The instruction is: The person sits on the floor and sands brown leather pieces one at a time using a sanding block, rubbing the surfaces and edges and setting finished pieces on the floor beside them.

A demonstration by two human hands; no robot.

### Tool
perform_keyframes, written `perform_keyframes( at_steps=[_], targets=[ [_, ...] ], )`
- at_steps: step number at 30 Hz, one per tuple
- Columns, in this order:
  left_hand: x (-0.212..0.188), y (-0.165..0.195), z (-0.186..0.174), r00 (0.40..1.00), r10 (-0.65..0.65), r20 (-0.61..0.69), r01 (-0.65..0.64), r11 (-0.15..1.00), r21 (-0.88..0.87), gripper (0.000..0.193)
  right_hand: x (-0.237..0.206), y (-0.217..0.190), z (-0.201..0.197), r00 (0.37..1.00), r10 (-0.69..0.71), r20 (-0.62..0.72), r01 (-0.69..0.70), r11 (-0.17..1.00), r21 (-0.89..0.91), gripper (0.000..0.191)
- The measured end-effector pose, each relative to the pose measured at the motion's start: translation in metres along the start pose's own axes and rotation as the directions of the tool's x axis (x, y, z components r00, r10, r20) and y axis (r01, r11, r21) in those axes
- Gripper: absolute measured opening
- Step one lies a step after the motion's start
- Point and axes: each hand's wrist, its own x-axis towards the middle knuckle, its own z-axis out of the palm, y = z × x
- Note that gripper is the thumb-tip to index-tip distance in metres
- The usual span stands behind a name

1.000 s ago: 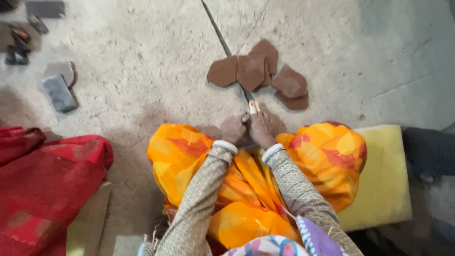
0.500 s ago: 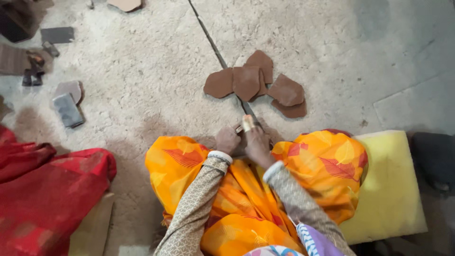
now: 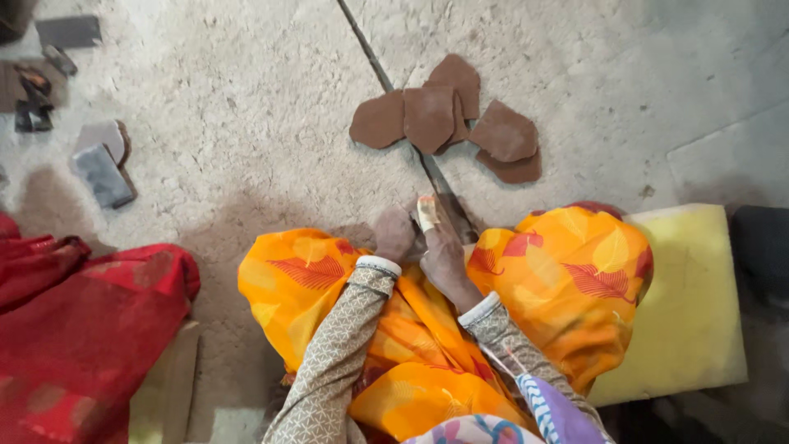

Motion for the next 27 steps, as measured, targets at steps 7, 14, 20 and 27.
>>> perform_keyframes(
  at_steps=[7, 14, 20, 27],
  targets=[
    [0.010, -0.013, -0.005, 0.977, -0.213, -0.026, 0.211, 0.974, -0.077, 0.031, 0.010, -0.029, 0.006, 0.981, 0.140, 0.136, -0.121, 0.983, -0.134, 0.075],
    [-0.011, -0.021, -0.001, 0.987, -0.071, -0.147, 0.037, 0.974, -0.224, 0.029, 0.015, -0.044, 0.005, 0.997, 0.025, 0.077, -0.012, 0.988, -0.155, 0.064],
    [0.000, -0.017, -0.006, 0.994, -0.100, -0.054, 0.098, 0.994, -0.043, 0.022, 0.031, -0.028, 0.011, 0.963, 0.168, 0.209, -0.109, 0.957, -0.268, 0.069],
    [0.003, -0.026, 0.010, 0.987, -0.161, 0.026, 0.155, 0.976, 0.152, 0.021, 0.024, -0.004, 0.020, 0.951, 0.189, 0.244, -0.097, 0.933, -0.347, 0.081]
  ],
)
